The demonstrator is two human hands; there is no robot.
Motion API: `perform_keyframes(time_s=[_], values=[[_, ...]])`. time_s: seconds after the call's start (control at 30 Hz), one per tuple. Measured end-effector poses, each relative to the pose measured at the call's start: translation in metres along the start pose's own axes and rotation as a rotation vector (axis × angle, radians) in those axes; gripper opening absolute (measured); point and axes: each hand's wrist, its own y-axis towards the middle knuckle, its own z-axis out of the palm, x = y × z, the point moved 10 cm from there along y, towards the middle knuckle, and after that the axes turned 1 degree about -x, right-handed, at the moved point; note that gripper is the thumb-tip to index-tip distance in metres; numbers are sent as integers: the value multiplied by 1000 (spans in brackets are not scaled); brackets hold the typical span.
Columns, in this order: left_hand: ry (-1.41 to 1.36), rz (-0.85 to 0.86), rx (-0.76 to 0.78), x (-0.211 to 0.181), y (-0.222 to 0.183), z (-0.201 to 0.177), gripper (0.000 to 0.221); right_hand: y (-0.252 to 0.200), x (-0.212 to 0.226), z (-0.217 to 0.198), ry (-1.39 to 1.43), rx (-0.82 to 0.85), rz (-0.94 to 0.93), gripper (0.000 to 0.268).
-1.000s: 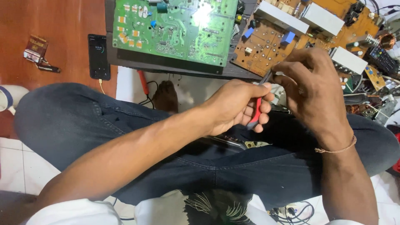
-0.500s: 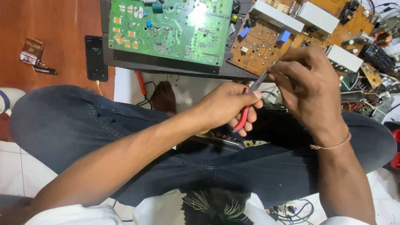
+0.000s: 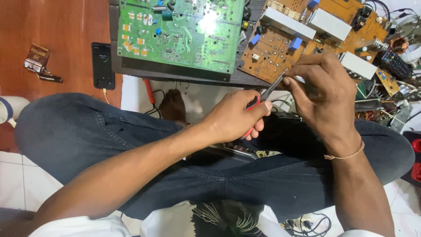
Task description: The person is using pliers to cut and remove various electronic components and wires from several circuit boards for disassembly.
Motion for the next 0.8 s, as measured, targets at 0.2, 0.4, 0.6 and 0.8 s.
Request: perform_keyframes(time_s=[0.2, 0.4, 0.6, 0.8], values=[[209, 107, -40, -5, 0, -3, 24, 0, -3, 0, 33, -13, 21, 12], [225, 194, -106, -19, -6, -9, 26, -2, 1, -16, 82, -132, -4, 14], [6, 526, -118, -58, -27, -13, 17, -7, -3, -12, 466, -67, 196, 8], [-26, 641, -123, -66, -33, -15, 21, -10, 0, -1, 536, 26, 219, 5]])
